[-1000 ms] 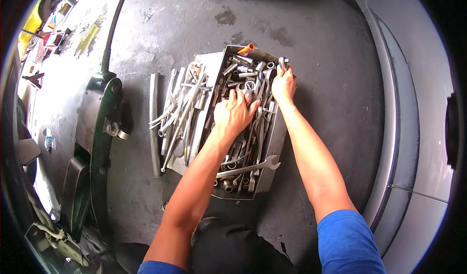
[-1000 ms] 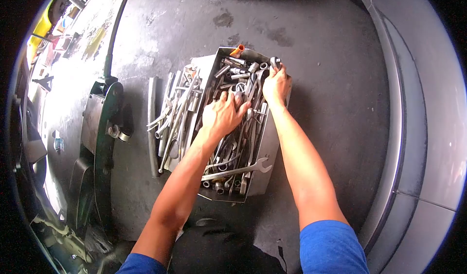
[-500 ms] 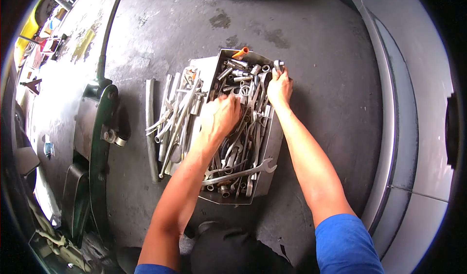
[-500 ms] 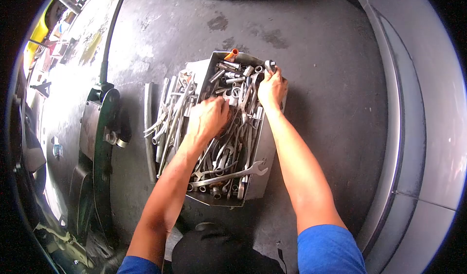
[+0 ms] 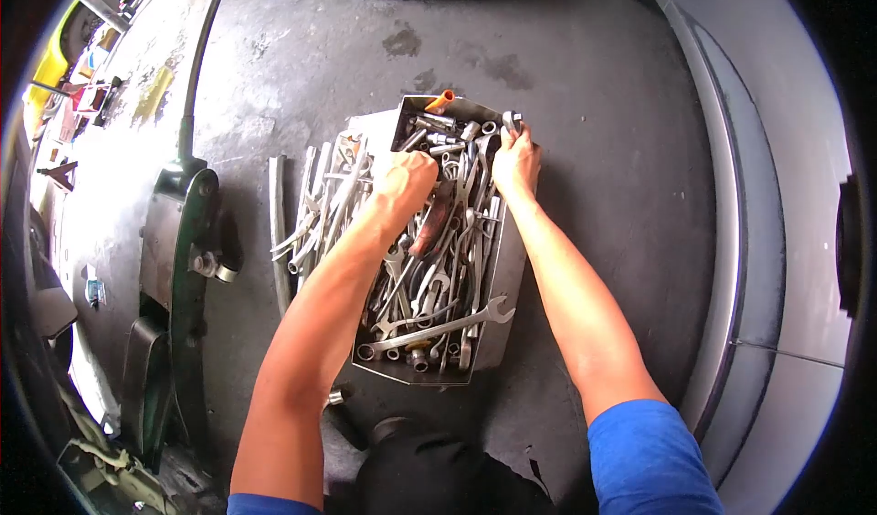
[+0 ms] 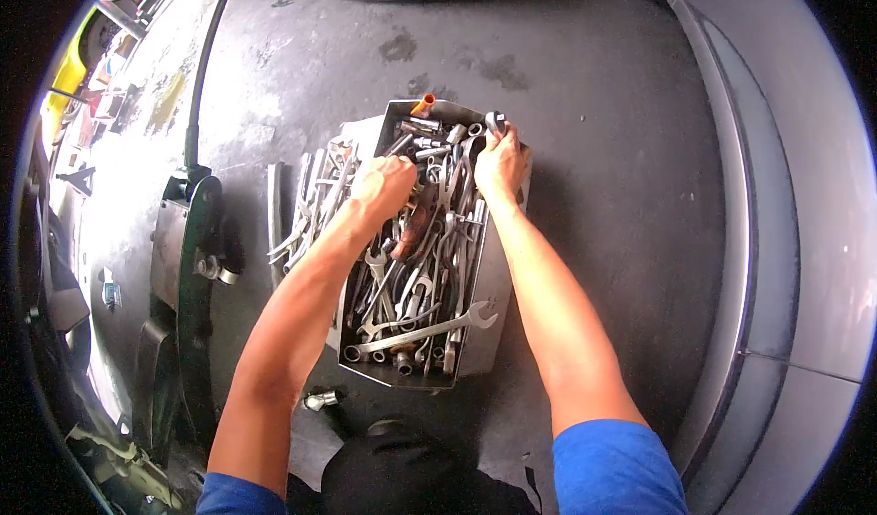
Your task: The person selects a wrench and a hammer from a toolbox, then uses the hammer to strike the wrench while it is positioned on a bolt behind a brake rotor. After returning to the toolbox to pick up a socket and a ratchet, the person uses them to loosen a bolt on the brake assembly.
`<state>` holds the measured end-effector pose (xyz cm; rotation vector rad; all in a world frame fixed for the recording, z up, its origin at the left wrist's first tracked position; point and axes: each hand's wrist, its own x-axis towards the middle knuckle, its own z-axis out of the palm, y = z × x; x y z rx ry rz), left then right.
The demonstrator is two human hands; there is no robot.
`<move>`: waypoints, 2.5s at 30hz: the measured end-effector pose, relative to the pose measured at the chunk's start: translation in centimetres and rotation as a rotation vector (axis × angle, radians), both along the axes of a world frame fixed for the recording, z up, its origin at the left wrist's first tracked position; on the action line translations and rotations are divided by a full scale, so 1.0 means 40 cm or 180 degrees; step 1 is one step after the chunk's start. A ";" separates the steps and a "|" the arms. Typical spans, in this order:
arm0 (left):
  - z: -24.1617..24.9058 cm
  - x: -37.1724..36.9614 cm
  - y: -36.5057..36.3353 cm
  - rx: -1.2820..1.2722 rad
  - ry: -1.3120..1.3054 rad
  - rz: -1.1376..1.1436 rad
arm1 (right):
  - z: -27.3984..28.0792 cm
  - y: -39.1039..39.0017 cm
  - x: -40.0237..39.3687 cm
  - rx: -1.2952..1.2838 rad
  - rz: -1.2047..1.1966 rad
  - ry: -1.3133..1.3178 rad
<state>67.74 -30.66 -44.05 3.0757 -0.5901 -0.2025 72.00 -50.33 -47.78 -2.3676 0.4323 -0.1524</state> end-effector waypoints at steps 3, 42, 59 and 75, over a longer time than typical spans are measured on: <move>0.069 -0.047 0.025 -0.0996 0.0187 0.0763 | -0.015 -0.002 0.009 -0.0005 -0.0083 -0.0059; 0.060 -0.326 0.065 -0.5280 0.0495 0.2955 | -0.022 -0.003 0.006 -0.0034 -0.0048 -0.0095; -0.123 -0.013 0.047 -0.3337 -0.0290 0.1682 | -0.014 -0.004 0.001 0.0080 0.0023 -0.0047; 0.022 -0.361 -0.075 -0.1108 0.0170 0.1366 | -0.024 -0.005 0.008 -0.0029 0.0014 -0.0033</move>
